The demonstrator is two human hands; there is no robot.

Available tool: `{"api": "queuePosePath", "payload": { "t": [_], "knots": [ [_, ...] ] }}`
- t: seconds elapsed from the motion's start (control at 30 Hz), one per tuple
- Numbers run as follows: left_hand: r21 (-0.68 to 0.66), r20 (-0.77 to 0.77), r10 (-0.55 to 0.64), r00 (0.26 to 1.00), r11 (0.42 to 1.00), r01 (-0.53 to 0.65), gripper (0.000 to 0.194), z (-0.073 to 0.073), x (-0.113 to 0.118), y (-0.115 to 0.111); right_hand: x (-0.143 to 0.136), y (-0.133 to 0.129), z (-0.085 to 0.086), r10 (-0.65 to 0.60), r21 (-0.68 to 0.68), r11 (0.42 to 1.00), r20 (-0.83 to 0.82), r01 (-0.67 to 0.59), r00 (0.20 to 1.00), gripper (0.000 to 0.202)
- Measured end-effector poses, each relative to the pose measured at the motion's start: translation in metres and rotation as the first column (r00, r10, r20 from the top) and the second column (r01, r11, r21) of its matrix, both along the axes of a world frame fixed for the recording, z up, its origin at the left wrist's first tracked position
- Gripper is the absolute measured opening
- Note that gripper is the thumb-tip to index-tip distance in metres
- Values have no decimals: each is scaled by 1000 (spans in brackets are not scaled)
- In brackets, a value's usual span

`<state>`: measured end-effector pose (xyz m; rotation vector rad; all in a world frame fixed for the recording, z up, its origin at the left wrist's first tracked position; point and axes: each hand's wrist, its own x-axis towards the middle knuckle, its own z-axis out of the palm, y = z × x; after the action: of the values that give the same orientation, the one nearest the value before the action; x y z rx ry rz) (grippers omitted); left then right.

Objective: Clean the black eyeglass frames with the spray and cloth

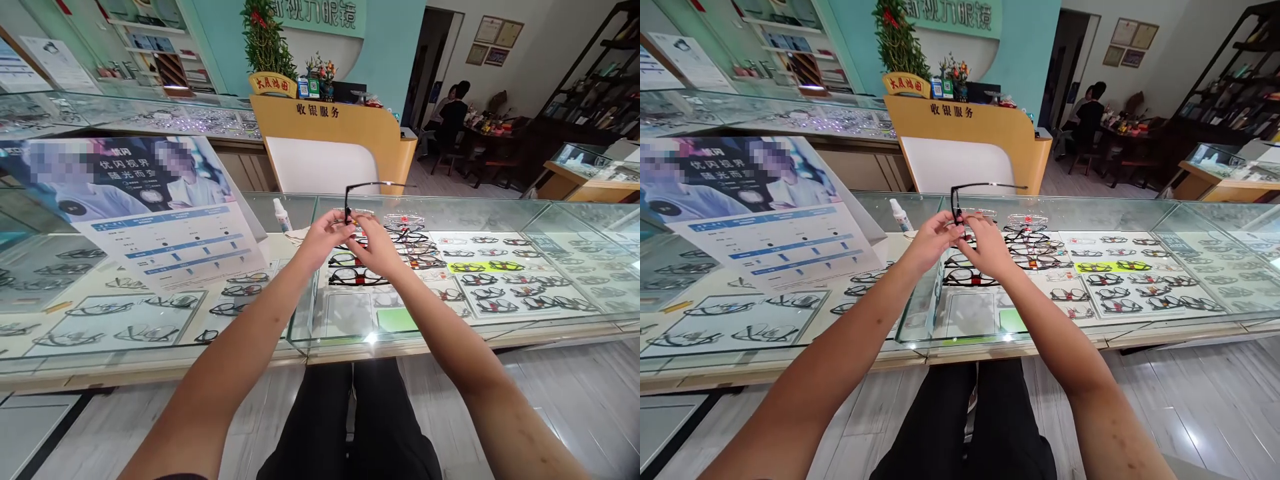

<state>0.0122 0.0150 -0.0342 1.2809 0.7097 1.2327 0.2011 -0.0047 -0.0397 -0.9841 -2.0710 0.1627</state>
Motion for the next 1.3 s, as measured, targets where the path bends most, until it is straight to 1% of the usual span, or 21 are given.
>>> {"api": "queuePosePath", "payload": {
  "t": [0.1, 0.17, 0.23, 0.27, 0.3, 0.33, 0.4, 0.43, 0.47, 0.5, 0.53, 0.57, 0.6, 0.7, 0.73, 0.8, 0.93, 1.1, 1.17, 1.23, 1.3],
  "knots": [
    [58, -60, -24, 998, 998, 28, 61, -2, 5, -3, 7, 6, -10, 72, -45, 996, -81, -76, 994, 56],
    [131, -99, 25, 995, 991, -12, 61, -5, 7, -1, 13, 9, -14, 61, -62, 996, -114, -68, 992, 56],
    [202, -114, 147, 982, 972, -122, 58, -7, 6, 4, 17, 11, -15, 13, -55, 998, -130, -20, 991, 54],
    [232, -122, 245, 962, 949, -213, 53, -7, 3, 8, 19, 12, -14, -14, -44, 999, -135, 8, 991, 53],
    [260, -137, 366, 920, 910, -323, 46, -8, -2, 12, 20, 12, -13, -37, -34, 999, -139, 33, 990, 52],
    [294, -161, 499, 851, 848, -441, 38, -8, -8, 15, 22, 13, -12, -57, -26, 998, -143, 53, 988, 51],
    [383, -224, 739, 636, 666, -640, 27, -7, -22, 23, 24, 14, -10, -88, -26, 996, -151, 85, 985, 50],
    [417, -255, 815, 521, 579, -700, 27, -7, -30, 26, 25, 14, -10, -101, -32, 995, -153, 98, 983, 51],
    [434, -290, 857, 425, 514, -740, 29, -7, -36, 29, 26, 14, -10, -111, -38, 994, -153, 106, 982, 52],
    [433, -332, 874, 356, 477, -765, 31, -7, -41, 32, 26, 14, -10, -115, -45, 993, -151, 109, 982, 53],
    [418, -380, 869, 317, 467, -779, 34, -8, -45, 34, 27, 14, -10, -116, -52, 993, -150, 110, 982, 54],
    [393, -429, 850, 305, 480, -784, 37, -10, -47, 36, 27, 14, -10, -117, -61, 992, -150, 109, 982, 54],
    [364, -478, 821, 312, 508, -781, 40, -12, -49, 37, 27, 13, -10, -118, -71, 992, -152, 108, 981, 55],
    [263, -596, 709, 377, 616, -743, 51, -18, -52, 44, 26, 12, -11, -123, -90, 990, -163, 109, 979, 55],
    [231, -623, 675, 394, 641, -732, 55, -20, -53, 46, 26, 12, -11, -122, -93, 990, -164, 108, 979, 55],
    [181, -651, 634, 417, 664, -726, 60, -24, -56, 51, 26, 12, -11, -117, -96, 990, -163, 103, 980, 55],
    [181, -634, 652, 415, 647, -741, 65, -30, -61, 58, 26, 12, -12, -119, -95, 990, -160, 104, 980, 55],
    [344, -593, 742, 312, 584, -736, 67, -32, -60, 54, 28, 14, -11, -132, -92, 989, -174, 118, 976, 54],
    [390, -573, 766, 290, 567, -726, 69, -31, -61, 51, 28, 15, -10, -137, -85, 989, -181, 123, 974, 54],
    [404, -550, 781, 295, 559, -725, 68, -29, -61, 49, 29, 15, -9, -140, -80, 989, -186, 127, 972, 53],
    [415, -509, 797, 325, 558, -719, 65, -25, -60, 47, 29, 14, -8, -143, -82, 988, -186, 130, 972, 53]
  ]
}}
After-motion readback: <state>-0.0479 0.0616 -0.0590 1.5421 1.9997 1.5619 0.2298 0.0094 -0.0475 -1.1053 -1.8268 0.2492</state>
